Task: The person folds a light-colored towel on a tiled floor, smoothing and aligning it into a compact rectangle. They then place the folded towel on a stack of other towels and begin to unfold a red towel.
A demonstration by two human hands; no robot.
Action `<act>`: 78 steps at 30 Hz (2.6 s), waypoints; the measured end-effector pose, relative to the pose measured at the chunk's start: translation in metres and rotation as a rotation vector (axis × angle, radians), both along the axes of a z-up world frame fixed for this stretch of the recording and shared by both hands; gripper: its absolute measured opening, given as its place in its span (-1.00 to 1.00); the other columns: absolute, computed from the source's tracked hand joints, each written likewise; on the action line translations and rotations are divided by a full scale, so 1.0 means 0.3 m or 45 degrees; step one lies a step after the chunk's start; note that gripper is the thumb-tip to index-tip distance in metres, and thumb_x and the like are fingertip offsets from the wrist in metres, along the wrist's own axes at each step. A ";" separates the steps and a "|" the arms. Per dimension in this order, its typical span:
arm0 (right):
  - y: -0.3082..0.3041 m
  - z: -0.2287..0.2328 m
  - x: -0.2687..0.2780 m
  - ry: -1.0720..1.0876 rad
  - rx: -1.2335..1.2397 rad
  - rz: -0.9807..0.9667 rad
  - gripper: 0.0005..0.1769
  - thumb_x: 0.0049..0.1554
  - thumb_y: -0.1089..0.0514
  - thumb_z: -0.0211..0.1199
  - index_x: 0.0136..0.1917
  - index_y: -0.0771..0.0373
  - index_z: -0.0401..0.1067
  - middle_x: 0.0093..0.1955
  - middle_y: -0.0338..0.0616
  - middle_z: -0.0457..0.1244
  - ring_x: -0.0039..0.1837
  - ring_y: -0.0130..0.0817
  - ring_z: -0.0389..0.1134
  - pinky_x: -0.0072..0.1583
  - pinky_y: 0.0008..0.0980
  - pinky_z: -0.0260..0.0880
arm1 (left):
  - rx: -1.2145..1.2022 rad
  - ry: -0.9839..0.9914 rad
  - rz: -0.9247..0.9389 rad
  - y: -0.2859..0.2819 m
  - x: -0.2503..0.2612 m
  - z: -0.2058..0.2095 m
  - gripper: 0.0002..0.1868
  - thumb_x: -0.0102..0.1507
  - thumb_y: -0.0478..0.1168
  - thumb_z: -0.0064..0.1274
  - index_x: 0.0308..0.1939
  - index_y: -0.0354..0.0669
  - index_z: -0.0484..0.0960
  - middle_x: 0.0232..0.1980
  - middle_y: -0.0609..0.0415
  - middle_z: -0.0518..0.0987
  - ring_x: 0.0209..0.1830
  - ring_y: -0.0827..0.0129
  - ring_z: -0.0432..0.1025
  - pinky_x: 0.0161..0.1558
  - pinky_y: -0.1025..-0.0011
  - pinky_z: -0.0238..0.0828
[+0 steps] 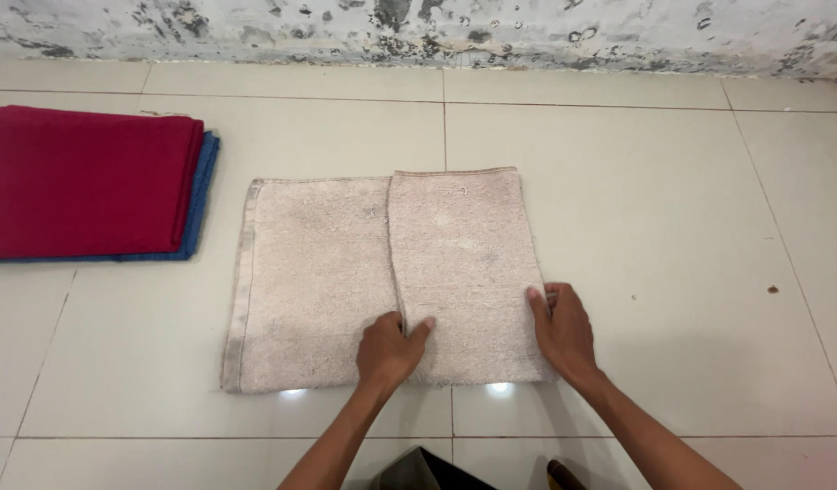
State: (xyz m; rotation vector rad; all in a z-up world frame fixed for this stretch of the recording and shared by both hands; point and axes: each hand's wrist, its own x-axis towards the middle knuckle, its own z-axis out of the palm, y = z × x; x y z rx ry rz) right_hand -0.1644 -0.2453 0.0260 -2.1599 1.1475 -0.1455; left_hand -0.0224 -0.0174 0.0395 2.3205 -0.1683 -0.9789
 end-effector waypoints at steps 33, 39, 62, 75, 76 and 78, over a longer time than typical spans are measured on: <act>-0.217 -0.003 0.412 -0.087 -0.053 -0.071 -0.34 0.26 -0.25 0.12 0.25 0.42 0.37 0.11 0.18 0.33 0.11 -0.07 0.39 0.14 -0.11 0.39 | -0.201 0.069 0.308 -0.254 0.332 -0.089 -0.35 0.31 0.11 0.12 0.23 -0.41 0.50 0.01 -0.23 0.59 -0.01 0.03 0.54 0.07 0.14 0.49; -0.208 -0.007 0.467 -0.117 -0.094 -0.111 -0.39 0.31 -0.20 0.10 0.26 0.43 0.40 0.13 0.16 0.34 0.13 -0.06 0.40 0.18 -0.08 0.39 | -0.421 0.032 0.282 -0.275 0.331 -0.141 -0.40 0.29 -0.04 0.25 0.24 -0.42 0.47 0.05 -0.21 0.56 -0.09 0.25 0.48 0.03 0.28 0.39; -0.161 -0.069 0.550 -0.103 -0.768 0.438 -0.35 0.35 -0.14 -0.07 0.60 0.17 0.12 0.69 0.21 -0.19 0.69 0.14 -0.23 0.57 0.17 -0.28 | -0.471 -1.364 -0.093 -0.399 0.409 -0.140 -0.56 0.52 -0.05 -0.30 0.43 -0.08 0.33 0.60 0.04 0.22 0.64 0.12 0.21 0.65 0.08 0.07; 0.007 -0.049 0.451 -0.097 -0.816 0.652 -0.25 0.35 -0.26 -0.19 0.64 0.17 -0.04 0.71 0.08 -0.26 0.72 -0.02 -0.34 0.60 0.13 -0.43 | -0.146 -1.123 -0.626 -0.304 0.270 -0.098 -0.31 0.47 0.05 -0.59 0.61 -0.24 -0.15 0.70 -0.08 -0.25 0.71 0.15 -0.45 0.61 0.10 -0.57; 0.023 -0.046 0.438 -0.145 -0.857 0.657 -0.24 0.34 -0.27 -0.20 0.64 0.18 -0.05 0.72 0.10 -0.26 0.71 0.00 -0.34 0.59 0.14 -0.42 | -0.179 -1.176 -0.590 -0.273 0.262 -0.095 -0.30 0.47 0.04 -0.59 0.62 -0.25 -0.15 0.71 -0.09 -0.25 0.71 0.15 -0.45 0.61 0.10 -0.56; 0.090 -0.045 0.385 -0.170 -0.895 0.717 -0.25 0.32 -0.28 -0.18 0.62 0.14 -0.03 0.71 0.13 -0.25 0.71 0.02 -0.32 0.59 0.15 -0.41 | -0.203 -1.227 -0.528 -0.186 0.228 -0.093 -0.29 0.47 0.05 -0.60 0.62 -0.26 -0.14 0.71 -0.11 -0.24 0.71 0.15 -0.44 0.61 0.09 -0.54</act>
